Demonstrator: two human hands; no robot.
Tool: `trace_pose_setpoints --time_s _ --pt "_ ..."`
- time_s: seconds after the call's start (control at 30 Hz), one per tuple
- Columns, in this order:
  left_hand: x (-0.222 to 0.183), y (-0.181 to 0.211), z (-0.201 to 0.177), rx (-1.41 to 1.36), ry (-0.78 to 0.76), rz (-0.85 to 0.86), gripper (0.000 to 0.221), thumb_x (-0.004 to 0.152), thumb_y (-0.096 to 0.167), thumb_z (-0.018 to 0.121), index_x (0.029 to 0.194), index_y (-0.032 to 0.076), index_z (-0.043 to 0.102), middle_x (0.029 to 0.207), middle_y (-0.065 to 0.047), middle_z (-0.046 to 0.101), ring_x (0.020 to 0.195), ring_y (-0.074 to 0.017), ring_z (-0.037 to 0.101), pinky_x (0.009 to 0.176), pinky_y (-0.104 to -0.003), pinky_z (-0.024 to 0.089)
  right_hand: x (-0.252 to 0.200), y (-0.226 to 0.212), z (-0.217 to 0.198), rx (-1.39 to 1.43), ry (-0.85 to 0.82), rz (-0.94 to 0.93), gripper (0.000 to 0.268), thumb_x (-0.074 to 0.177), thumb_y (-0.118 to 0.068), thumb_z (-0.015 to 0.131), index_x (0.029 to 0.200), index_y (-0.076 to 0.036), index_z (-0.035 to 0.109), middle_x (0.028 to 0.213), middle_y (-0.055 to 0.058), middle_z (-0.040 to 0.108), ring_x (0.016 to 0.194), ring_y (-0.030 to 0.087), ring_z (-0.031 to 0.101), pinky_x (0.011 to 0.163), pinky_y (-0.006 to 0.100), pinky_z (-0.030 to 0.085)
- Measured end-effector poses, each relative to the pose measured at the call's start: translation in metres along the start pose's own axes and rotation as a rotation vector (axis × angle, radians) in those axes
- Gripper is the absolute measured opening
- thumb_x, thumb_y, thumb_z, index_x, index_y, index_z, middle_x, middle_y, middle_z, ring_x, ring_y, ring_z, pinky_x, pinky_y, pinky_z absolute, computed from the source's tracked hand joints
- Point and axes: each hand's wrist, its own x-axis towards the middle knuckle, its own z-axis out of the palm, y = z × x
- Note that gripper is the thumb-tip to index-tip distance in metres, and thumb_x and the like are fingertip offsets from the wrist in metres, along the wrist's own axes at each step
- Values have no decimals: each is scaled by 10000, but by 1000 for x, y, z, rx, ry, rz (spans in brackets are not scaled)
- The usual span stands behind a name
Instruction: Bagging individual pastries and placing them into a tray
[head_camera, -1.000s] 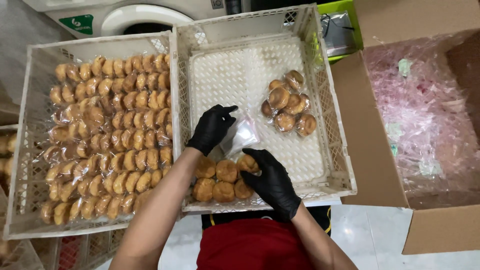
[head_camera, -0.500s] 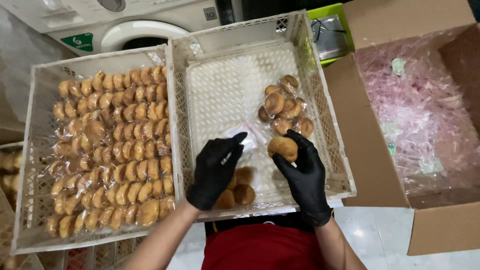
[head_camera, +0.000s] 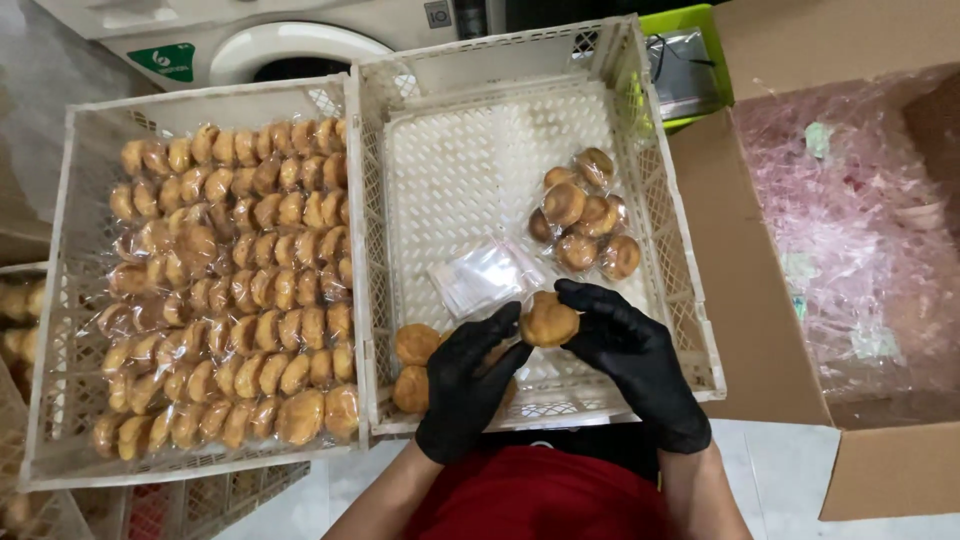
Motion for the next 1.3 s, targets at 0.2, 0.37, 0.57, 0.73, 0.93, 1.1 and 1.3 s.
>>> trace_pose_setpoints --time_s 0.2,0.37,0.57,0.73,0.93,1.1,1.3 --pt "-2 14 -14 -269 -225 -525 442 852 121 832 1283 114 732 927 25 781 867 -80 690 889 -260 544 -7 -18 -4 -536 -143 -326 301 829 -16 812 1128 -34 778 1062 50 771 798 78 645 776 205 542" --pt "-7 8 -17 -153 -342 -203 453 922 147 787 1350 87 653 1313 -79 723 1194 -218 705 1068 -354 533 -12 -18 -12 -660 -316 -498 381 786 -60 847 1158 -83 767 1162 92 755 1080 197 735 1002 291 603" --pt "6 18 -17 -393 -333 -304 441 881 92 825 1299 76 684 1285 -106 705 1182 -210 684 1055 -338 556 -15 -23 -9 -741 -303 -578 367 815 -85 837 1172 -78 756 1069 41 769 865 127 692 806 233 573" --pt "-10 15 -13 -274 -289 -349 533 848 133 853 1344 79 664 1303 -78 725 1136 -145 706 1016 -286 561 -14 -24 -7 -720 -421 -598 331 877 -121 769 1207 -122 747 1177 45 764 1036 189 712 930 291 584" --pt "-12 22 -11 -243 -294 -292 584 835 154 874 1364 62 644 1332 -99 709 1186 -172 703 1036 -310 568 -13 -19 -7 -661 -394 -560 294 891 -95 753 1184 -75 743 1176 78 763 1074 203 734 968 301 592" --pt "-22 11 -7 -42 -298 -24 403 920 208 817 1285 81 701 1319 -122 710 1210 -275 705 1073 -404 557 -12 7 -28 -775 -400 -521 352 845 -115 804 1193 -92 755 1228 81 761 1137 203 737 995 306 604" --pt "-19 16 -10 -12 -330 -144 565 867 265 861 1365 99 652 1228 -53 762 1009 -185 739 930 -323 572 -15 -13 -21 -630 -407 -313 348 794 -80 834 1140 -82 793 1149 51 813 1065 127 766 992 265 613"
